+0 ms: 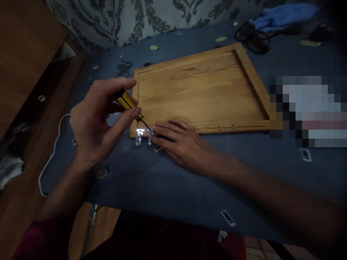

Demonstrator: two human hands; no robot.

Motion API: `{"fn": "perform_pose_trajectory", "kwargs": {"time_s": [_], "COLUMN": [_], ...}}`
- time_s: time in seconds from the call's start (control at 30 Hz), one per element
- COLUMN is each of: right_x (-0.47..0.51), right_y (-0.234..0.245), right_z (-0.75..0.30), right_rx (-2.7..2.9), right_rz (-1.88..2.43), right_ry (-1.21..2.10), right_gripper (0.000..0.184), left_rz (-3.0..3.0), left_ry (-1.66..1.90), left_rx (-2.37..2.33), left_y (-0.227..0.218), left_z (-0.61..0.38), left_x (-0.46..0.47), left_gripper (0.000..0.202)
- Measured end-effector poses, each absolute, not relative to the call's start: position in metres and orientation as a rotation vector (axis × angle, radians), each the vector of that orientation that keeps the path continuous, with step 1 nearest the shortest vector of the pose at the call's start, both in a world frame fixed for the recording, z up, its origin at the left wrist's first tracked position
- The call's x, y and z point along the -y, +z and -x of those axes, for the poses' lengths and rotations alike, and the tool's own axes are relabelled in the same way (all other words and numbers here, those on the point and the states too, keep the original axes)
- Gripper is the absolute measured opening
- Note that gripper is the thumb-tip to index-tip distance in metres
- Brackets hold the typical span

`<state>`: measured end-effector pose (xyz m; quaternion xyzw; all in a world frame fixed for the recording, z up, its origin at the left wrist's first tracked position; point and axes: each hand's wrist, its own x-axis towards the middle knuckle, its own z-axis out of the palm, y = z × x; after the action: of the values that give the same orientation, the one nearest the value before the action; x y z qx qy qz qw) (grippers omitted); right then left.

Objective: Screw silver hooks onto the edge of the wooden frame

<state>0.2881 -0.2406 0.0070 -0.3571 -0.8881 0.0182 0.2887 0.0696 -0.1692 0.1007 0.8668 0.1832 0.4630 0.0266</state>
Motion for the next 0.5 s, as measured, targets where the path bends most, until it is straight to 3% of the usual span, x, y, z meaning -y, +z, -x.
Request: {"fn": "perform_pose_trajectory", "kwargs": {"time_s": [0.5], "right_x": [0.2406], "right_y": [0.0051], "right_z": [-0.2876], "right_rx": [2.341], "right_rz": [0.954], "right_ry": [-0.012], "right_gripper": [0.034], "left_rz": [-2.749], "left_ry": [1.360], "left_rx": [-0.545], "left_y": [0.1071], "left_z": [-0.0663], "left_x": [0.1695], "left_gripper": [0.047]}}
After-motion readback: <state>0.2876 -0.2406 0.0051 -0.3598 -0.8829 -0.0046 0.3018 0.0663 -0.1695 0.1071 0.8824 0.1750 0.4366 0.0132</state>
